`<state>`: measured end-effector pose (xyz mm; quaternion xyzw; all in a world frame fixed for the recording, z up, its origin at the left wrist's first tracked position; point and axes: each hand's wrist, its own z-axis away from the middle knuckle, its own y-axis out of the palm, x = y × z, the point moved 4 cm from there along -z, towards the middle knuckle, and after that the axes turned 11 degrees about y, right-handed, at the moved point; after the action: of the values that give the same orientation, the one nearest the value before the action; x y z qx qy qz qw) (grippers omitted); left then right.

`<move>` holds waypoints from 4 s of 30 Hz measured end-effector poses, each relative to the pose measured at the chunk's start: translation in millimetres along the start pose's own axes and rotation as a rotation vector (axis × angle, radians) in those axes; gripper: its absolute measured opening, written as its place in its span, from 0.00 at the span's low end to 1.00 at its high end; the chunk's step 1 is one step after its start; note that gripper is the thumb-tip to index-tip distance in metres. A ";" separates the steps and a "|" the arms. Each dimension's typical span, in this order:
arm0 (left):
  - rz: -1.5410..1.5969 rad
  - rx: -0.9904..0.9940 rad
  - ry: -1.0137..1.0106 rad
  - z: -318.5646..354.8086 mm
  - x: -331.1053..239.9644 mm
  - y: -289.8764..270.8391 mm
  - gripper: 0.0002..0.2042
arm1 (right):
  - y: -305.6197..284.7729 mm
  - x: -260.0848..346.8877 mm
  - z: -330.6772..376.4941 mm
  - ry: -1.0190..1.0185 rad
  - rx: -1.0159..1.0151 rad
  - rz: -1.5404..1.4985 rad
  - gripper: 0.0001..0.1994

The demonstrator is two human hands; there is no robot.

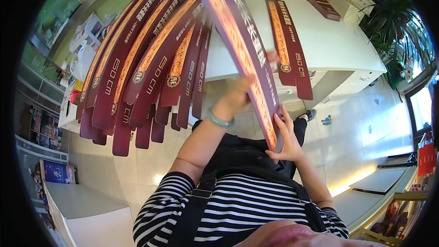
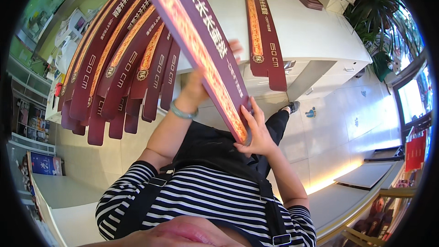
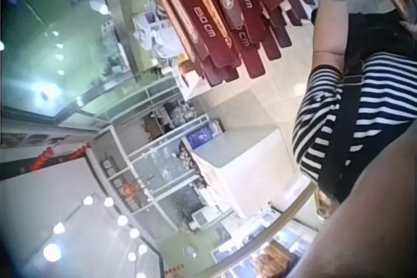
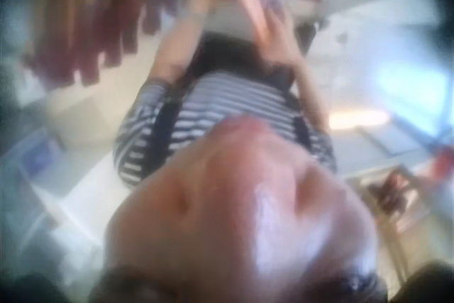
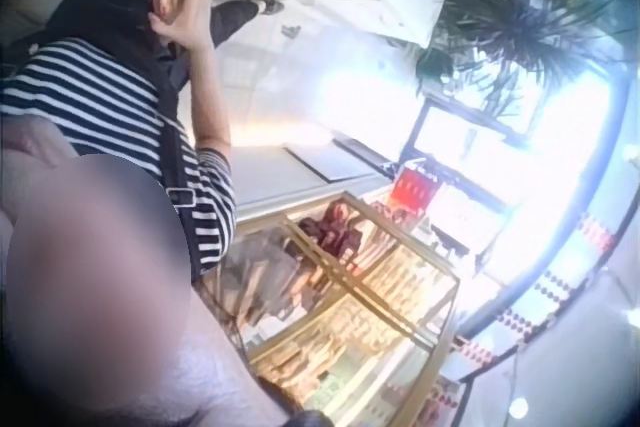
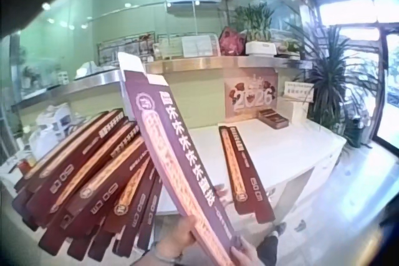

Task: The person folds flat maroon cardboard pieces into rectangular boxes, tucks flaps, and stacks the finished boxes on a white counter. The person repeats this process for multiple units, handling each piece by hand.

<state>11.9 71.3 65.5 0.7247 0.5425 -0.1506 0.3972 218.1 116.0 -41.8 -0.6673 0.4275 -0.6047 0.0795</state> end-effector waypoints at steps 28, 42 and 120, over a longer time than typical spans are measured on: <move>-0.620 -0.154 0.220 65.8 -19.0 -41.3 0.39 | 32.8 43.3 -108.0 -0.078 -0.112 -0.272 0.55; -0.362 -0.530 0.400 -1.6 -80.9 -54.8 0.30 | 49.1 -49.0 -43.9 0.137 -0.051 -0.127 0.53; -1.160 0.310 0.278 54.9 -31.2 28.9 0.27 | -46.6 69.7 -57.6 -0.432 -0.349 -0.361 0.13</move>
<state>38.4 7.2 62.5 0.3736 0.8668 -0.3234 0.0663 183.0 122.2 53.5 -0.8486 0.3728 -0.3711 -0.0556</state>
